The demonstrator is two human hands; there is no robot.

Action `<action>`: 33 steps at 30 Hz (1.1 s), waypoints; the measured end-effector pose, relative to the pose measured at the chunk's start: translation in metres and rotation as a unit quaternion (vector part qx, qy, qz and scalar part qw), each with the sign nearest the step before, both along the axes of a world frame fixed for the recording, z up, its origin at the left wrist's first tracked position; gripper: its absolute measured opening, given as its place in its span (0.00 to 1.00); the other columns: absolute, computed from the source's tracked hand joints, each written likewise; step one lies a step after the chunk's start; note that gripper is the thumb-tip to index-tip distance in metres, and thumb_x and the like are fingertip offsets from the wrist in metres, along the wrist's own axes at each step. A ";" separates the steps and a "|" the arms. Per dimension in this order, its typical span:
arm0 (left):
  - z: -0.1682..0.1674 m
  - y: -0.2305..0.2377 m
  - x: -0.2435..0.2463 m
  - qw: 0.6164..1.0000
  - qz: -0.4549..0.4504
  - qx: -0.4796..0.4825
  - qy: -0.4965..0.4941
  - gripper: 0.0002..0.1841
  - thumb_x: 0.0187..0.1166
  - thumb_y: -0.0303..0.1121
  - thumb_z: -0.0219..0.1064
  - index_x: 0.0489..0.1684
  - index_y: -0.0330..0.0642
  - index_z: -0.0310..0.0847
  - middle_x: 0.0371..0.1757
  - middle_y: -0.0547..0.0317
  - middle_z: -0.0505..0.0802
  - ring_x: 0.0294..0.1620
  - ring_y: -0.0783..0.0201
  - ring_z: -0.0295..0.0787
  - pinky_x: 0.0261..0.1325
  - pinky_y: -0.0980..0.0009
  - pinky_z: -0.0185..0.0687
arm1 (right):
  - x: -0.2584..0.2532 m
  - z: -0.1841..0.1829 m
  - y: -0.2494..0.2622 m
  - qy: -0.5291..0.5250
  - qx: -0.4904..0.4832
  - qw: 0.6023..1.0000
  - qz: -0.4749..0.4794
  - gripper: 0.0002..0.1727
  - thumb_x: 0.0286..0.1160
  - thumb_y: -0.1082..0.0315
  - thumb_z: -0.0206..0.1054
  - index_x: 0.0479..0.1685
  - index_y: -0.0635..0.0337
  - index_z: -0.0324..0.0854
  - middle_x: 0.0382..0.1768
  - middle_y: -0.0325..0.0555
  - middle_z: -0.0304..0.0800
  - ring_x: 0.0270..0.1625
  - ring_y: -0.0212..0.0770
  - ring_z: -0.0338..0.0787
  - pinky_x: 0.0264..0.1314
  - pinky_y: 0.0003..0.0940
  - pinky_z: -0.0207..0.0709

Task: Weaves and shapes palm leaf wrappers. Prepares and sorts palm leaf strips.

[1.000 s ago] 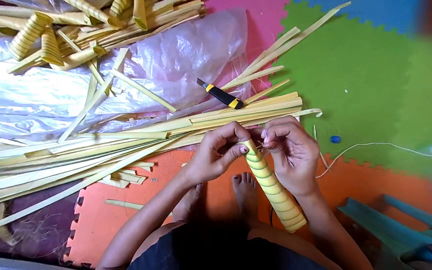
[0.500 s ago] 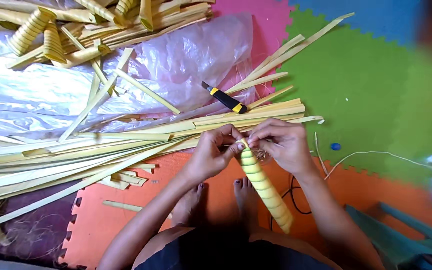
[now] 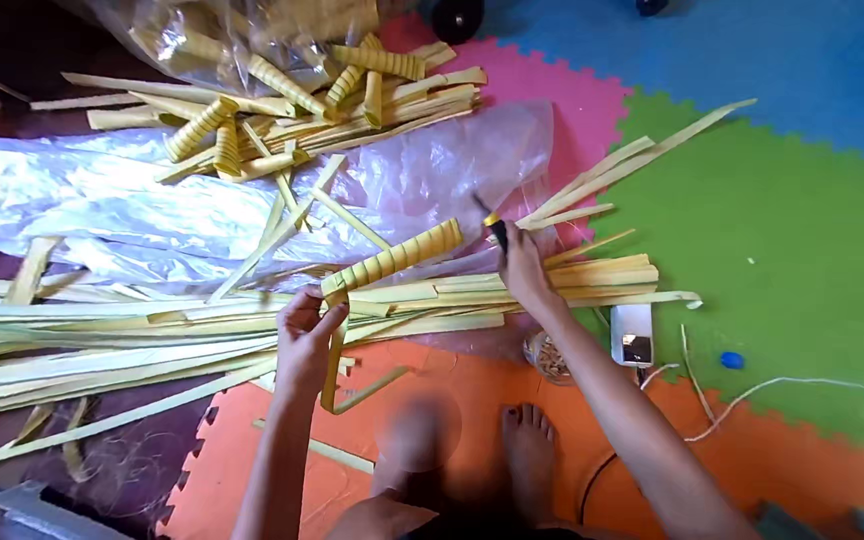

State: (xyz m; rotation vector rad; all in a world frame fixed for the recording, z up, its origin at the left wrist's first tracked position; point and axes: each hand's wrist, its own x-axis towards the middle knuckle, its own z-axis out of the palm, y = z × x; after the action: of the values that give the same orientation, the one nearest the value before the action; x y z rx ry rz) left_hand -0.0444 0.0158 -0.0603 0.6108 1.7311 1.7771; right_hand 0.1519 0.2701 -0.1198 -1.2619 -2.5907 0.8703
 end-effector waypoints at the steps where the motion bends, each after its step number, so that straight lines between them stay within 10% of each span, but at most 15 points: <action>1: -0.001 0.003 0.001 1.000 0.001 -0.004 0.004 0.15 0.72 0.19 0.64 0.39 0.56 0.87 0.43 0.76 0.93 0.46 0.77 0.89 0.53 0.75 0.86 | 0.010 0.013 -0.006 0.048 -0.006 0.998 -0.031 0.24 0.85 0.73 0.57 0.79 0.73 0.65 0.63 0.76 0.78 0.58 0.73 0.86 0.57 0.67 0.81; 5: 0.002 0.033 0.023 0.999 -0.043 -0.023 -0.019 0.13 0.72 0.17 0.66 0.41 0.50 0.85 0.40 0.72 0.92 0.41 0.76 0.88 0.49 0.74 0.86 | 0.051 0.049 -0.041 0.185 0.030 0.982 -0.030 0.22 0.89 0.66 0.50 0.77 0.68 0.67 0.38 0.55 0.86 0.33 0.47 0.88 0.36 0.46 0.83; 11: 0.026 0.071 0.054 0.975 -0.148 -0.028 -0.165 0.13 0.79 0.19 0.63 0.54 0.45 0.84 0.43 0.65 0.94 0.40 0.73 0.90 0.45 0.73 0.89 | 0.084 0.074 -0.087 0.253 0.086 0.956 0.118 0.20 0.85 0.65 0.63 0.73 0.53 0.85 0.48 0.49 0.95 0.42 0.30 0.92 0.48 0.18 0.84; 23: 0.057 0.077 0.059 0.928 -0.312 0.045 -0.196 0.29 0.69 0.16 0.67 0.71 0.51 0.76 0.64 0.65 0.87 0.44 0.74 0.89 0.45 0.77 0.89 | 0.081 0.087 -0.090 0.287 0.135 0.944 0.091 0.17 0.85 0.67 0.64 0.67 0.54 0.89 0.48 0.51 0.95 0.43 0.29 0.92 0.48 0.18 0.84; 33: 0.065 0.082 0.063 0.900 -0.345 0.049 -0.263 0.29 0.66 0.15 0.67 0.67 0.54 0.74 0.62 0.66 0.88 0.42 0.74 0.89 0.43 0.77 0.89 | 0.069 0.087 -0.094 0.328 0.124 0.933 0.082 0.18 0.82 0.71 0.65 0.68 0.60 0.87 0.47 0.52 0.94 0.44 0.28 0.92 0.50 0.17 0.84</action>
State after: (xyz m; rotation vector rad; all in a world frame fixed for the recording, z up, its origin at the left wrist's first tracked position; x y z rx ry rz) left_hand 0.0184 0.0980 0.0050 0.6114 0.8996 1.3439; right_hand 0.2209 0.1765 -0.0329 -0.5566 -2.1778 0.7820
